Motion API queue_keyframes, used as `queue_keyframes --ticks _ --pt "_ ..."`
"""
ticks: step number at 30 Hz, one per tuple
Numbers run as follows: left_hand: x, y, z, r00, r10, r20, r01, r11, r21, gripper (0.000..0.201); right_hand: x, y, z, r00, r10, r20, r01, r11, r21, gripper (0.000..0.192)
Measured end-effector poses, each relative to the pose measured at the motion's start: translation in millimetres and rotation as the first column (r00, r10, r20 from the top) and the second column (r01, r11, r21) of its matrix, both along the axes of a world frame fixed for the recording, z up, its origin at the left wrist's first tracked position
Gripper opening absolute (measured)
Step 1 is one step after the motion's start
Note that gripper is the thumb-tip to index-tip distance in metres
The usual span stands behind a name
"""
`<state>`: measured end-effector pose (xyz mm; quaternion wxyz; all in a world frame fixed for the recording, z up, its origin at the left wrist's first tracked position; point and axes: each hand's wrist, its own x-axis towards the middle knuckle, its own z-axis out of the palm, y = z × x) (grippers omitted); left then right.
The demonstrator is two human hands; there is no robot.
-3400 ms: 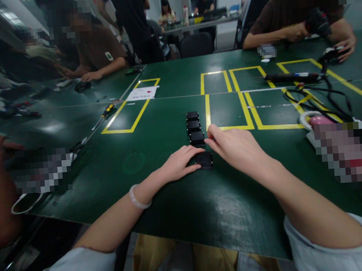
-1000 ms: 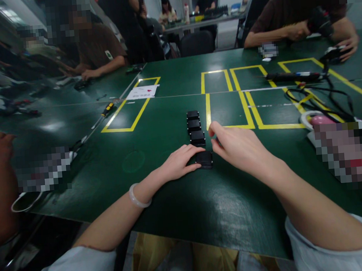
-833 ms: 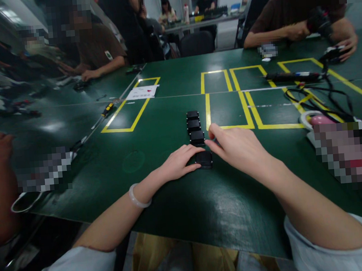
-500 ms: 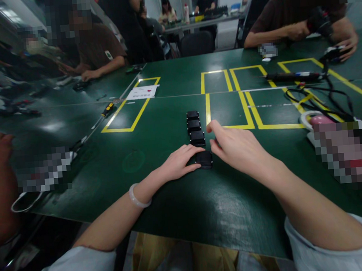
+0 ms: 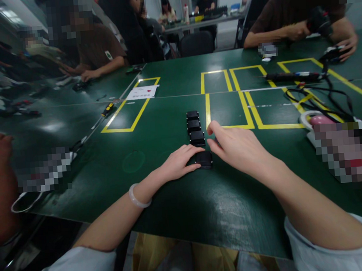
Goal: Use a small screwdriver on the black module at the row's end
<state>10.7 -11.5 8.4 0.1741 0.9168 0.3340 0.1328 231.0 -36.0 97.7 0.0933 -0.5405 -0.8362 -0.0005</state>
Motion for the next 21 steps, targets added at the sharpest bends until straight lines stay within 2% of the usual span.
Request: queue_keyframes --ticks 5,13,21 --pt "0.1 0.0 1.0 1.0 -0.007 -0.008 0.007 1.0 0.0 0.042 0.1 2.8 -1.4 0.998 -0.027 0.059 0.027 1.0 -0.008 0.027" --pt "0.0 0.3 0.9 1.0 -0.008 -0.006 0.008 1.0 0.001 0.041 0.7 0.8 -1.7 0.999 0.006 -0.042 -0.006 1.0 -0.003 0.025" --pt "0.0 -0.1 1.5 1.0 -0.006 0.002 0.006 1.0 -0.005 0.042 1.0 2.9 -2.4 1.0 -0.021 0.016 0.021 1.0 -0.005 0.023"
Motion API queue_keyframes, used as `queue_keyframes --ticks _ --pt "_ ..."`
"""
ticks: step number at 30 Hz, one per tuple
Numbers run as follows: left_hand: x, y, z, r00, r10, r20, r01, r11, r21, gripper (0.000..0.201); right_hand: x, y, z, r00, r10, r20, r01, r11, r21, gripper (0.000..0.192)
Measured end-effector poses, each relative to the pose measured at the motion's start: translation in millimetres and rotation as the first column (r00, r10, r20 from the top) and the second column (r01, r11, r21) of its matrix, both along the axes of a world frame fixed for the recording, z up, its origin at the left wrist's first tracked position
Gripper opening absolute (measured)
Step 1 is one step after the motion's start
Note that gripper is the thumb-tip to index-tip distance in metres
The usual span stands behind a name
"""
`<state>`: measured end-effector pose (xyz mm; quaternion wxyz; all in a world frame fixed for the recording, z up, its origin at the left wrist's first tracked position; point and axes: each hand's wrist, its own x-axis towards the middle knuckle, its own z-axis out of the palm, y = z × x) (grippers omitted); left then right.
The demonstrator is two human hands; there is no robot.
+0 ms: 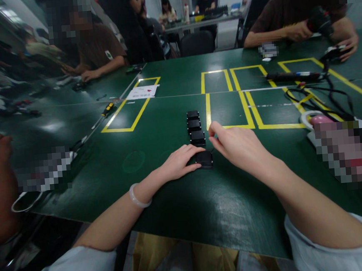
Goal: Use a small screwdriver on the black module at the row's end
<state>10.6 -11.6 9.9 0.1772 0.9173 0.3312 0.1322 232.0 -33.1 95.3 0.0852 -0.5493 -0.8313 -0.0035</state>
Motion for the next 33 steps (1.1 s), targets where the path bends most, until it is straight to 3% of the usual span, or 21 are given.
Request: queue_keyframes --ticks 33 --pt "-0.1 -0.4 -1.1 1.0 0.005 0.001 -0.005 1.0 0.004 0.041 1.9 1.0 -1.2 0.999 0.018 -0.046 -0.018 1.0 0.0 0.02"
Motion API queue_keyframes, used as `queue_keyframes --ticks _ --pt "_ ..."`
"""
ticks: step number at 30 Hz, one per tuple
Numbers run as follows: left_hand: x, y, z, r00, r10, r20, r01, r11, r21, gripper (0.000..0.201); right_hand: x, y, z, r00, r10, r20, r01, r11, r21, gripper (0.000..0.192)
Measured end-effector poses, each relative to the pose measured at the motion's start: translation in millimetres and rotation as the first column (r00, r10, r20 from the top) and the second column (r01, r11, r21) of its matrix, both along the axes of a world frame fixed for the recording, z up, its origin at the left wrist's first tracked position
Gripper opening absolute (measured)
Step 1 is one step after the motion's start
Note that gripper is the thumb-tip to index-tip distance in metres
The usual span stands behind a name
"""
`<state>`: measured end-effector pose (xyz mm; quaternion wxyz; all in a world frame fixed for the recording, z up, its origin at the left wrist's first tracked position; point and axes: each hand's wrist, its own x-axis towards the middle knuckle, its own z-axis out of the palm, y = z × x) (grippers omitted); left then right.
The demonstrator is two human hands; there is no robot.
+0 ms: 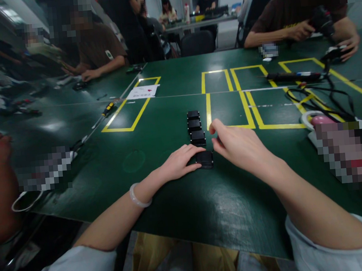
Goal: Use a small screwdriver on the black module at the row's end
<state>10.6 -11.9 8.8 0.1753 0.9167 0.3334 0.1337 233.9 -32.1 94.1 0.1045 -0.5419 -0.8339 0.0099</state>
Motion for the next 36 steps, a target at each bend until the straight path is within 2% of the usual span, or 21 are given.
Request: queue_keyframes --ticks 9,16,21,26,32,36 --pt "0.2 0.2 -0.9 1.0 0.001 0.0 -0.001 1.0 0.014 0.042 -0.5 1.3 -2.1 0.998 -0.036 0.047 0.036 0.999 -0.001 0.023" --pt "0.2 0.1 -0.1 1.0 -0.001 -0.013 0.001 1.0 0.011 0.041 0.9 0.1 -1.5 1.0 0.001 -0.009 -0.001 1.0 -0.022 0.02" --pt "0.0 0.5 -0.6 1.0 0.001 -0.005 -0.001 1.0 0.006 0.042 -0.5 0.8 -0.7 0.999 -0.032 0.025 0.032 0.999 0.0 0.022" --pt "0.1 0.9 -0.5 1.0 -0.002 -0.004 0.002 1.0 0.006 0.042 3.4 2.7 -3.5 1.0 -0.002 0.008 0.002 1.0 -0.01 0.016" --pt "0.1 0.7 -0.8 1.0 -0.005 -0.007 0.005 1.0 0.007 0.041 1.6 1.1 -2.5 0.999 0.012 -0.034 -0.012 1.0 -0.017 0.016" --pt "-0.1 1.0 -1.6 1.0 -0.003 -0.005 0.003 1.0 0.01 0.042 -0.6 0.6 0.2 1.0 0.0 0.001 0.0 1.0 -0.013 0.021"
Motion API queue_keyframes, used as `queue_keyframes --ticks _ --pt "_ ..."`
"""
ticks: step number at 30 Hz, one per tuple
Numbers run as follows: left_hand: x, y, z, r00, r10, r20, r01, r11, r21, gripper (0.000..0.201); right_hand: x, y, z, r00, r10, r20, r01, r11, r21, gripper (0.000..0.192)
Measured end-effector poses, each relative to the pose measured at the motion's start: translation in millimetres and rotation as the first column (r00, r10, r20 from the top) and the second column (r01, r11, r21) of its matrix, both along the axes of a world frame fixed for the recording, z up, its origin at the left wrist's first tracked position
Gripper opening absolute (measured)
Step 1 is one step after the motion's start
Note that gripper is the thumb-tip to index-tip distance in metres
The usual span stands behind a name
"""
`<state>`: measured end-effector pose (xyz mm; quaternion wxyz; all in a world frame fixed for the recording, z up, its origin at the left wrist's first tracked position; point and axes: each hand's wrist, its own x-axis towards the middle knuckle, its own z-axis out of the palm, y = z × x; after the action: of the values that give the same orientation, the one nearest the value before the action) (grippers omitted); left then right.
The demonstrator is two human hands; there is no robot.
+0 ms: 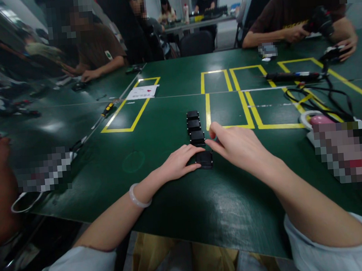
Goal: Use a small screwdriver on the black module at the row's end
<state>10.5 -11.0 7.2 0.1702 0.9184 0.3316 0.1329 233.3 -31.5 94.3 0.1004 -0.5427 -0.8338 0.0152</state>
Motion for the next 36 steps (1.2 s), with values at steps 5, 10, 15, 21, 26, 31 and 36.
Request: queue_keyframes --ticks 5,10,15,21,26,31,36 --pt "0.3 0.5 0.3 1.0 -0.003 -0.01 0.003 1.0 -0.013 0.042 0.7 1.2 -0.5 1.0 0.006 0.017 -0.006 1.0 -0.012 0.022" --pt "0.1 0.1 0.7 1.0 0.006 -0.001 -0.006 1.0 -0.016 0.041 2.2 3.0 -2.9 0.999 0.023 -0.029 -0.024 1.0 -0.012 0.022" --pt "-0.3 -0.3 0.7 1.0 0.002 0.004 -0.002 1.0 -0.013 0.041 0.7 2.9 -2.6 0.999 -0.028 0.038 0.027 1.0 0.013 0.025" --pt "-0.1 -0.1 0.6 1.0 0.0 0.005 0.0 1.0 -0.009 0.041 -3.0 0.9 -0.7 0.992 -0.067 0.108 0.062 0.997 0.053 0.032" --pt "0.1 -0.1 0.7 1.0 0.002 0.007 -0.002 1.0 -0.009 0.042 -2.2 1.0 -0.2 0.996 -0.029 0.088 0.027 0.999 0.028 0.024" --pt "0.4 -0.5 1.8 1.0 0.004 0.005 -0.004 1.0 -0.014 0.041 3.5 1.7 -0.4 1.0 0.029 0.011 -0.029 0.999 -0.027 0.016" --pt "0.2 -0.4 1.9 1.0 0.002 -0.001 -0.002 1.0 -0.014 0.042 1.6 1.1 0.2 1.0 0.013 0.01 -0.013 1.0 0.004 0.021"
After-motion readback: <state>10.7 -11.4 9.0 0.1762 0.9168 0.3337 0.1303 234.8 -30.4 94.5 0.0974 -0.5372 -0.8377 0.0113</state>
